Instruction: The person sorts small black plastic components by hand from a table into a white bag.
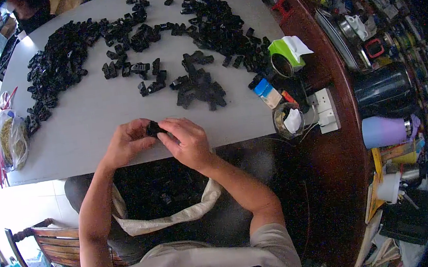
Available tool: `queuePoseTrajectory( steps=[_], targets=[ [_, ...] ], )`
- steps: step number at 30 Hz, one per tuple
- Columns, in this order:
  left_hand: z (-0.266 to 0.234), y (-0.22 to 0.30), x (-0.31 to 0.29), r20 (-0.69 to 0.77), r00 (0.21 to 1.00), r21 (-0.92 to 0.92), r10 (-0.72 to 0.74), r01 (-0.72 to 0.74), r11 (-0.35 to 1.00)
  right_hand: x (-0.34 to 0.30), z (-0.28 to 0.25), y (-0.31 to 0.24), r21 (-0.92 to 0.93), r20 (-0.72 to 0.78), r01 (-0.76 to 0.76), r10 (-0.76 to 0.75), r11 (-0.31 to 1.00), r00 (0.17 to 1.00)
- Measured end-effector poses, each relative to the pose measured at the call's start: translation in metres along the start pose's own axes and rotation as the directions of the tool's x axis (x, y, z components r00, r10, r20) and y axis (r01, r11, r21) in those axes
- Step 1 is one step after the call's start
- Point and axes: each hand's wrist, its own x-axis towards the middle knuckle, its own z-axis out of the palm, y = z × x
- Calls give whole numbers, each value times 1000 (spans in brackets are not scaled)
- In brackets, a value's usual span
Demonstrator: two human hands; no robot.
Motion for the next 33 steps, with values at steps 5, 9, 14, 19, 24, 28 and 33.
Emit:
queuePoseTrajectory(
  steps=[5, 9, 14, 19, 24, 28, 33],
  targets=[
    [2, 7, 1, -6, 1000, -106, -30, 29, 994, -1, -6, 5, -48, 14, 103, -103, 993, 995],
    [-3, 4, 0, 20, 999, 0, -47, 47, 999, -3, -3, 1, -56, -2, 119, -120, 991, 993],
    [-2, 3, 1, 19, 1000, -40, 9, -8, 999, -3, 1, 4, -71, 35, 140, -138, 988, 990],
    [-3, 6, 0, 5, 1000, -67, -22, 22, 997, 1, -1, 2, -124, 80, 206, -197, 971, 977],
    [0, 0, 3, 11, 1000, -113, 27, -25, 993, -4, 4, -2, 24, 39, -22, 21, 999, 999],
    [4, -3, 1, -44, 996, -65, 79, -81, 995, 5, -7, -3, 144, 339, -422, 356, 895, 871],
    [12, 1, 7, -108, 994, -12, 26, -28, 1000, 5, -9, 3, 58, 340, -383, 342, 922, 876]
  ],
)
